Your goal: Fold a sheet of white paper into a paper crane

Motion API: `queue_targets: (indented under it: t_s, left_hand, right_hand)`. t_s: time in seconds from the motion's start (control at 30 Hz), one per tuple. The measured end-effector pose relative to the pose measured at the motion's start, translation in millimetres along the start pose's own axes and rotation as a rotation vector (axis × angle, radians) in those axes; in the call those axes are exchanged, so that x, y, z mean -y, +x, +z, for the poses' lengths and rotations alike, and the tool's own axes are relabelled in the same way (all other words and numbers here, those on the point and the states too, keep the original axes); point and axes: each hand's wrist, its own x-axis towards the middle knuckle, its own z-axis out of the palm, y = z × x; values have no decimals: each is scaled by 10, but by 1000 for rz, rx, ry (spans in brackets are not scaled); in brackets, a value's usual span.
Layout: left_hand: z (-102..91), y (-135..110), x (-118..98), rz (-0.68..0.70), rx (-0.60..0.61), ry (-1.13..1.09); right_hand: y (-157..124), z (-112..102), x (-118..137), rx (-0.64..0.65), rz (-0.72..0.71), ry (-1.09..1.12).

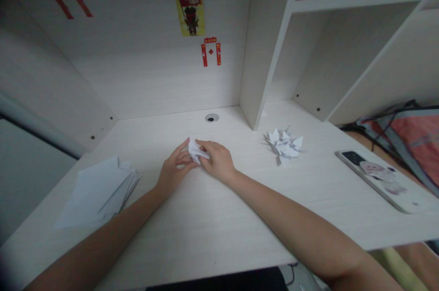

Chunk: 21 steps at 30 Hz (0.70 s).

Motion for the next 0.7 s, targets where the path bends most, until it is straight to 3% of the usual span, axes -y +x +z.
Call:
queue_targets:
  t_s: [0.27,0.7]
  left_hand:
    - [-9,-16,28,61,-13,139]
    - [2,-48,-13,125,-24,252]
  right_hand:
    - [13,-21,21,2,-109,-108]
    - [13,-39,53,41,-81,-130]
